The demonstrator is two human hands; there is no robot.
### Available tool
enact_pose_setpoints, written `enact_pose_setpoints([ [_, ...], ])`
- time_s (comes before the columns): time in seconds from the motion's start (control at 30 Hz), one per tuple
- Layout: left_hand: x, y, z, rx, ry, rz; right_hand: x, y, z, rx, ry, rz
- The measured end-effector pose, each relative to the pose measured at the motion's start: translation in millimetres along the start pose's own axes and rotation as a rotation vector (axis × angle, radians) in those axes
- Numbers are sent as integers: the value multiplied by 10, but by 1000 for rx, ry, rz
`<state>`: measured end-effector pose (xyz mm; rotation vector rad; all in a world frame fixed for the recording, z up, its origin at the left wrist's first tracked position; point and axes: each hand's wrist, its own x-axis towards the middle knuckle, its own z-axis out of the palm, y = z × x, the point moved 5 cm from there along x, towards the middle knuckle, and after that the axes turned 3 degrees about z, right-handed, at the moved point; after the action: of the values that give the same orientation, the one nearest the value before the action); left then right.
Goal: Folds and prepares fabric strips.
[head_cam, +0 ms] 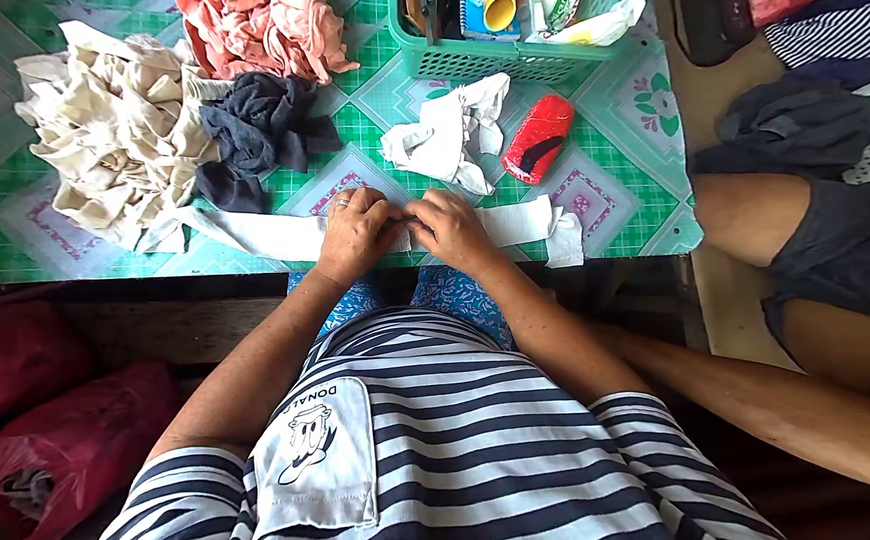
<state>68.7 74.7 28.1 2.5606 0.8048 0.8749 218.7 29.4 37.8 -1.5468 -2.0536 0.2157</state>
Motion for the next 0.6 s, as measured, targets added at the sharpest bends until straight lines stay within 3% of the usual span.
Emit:
enact_pose_setpoints([
  [0.43,-30,12,42,-8,18,106,42,-17,-26,33,-108,62],
  [0.6,-29,3,38,-25,4,106,22,-49,-14,-13,-52,26],
])
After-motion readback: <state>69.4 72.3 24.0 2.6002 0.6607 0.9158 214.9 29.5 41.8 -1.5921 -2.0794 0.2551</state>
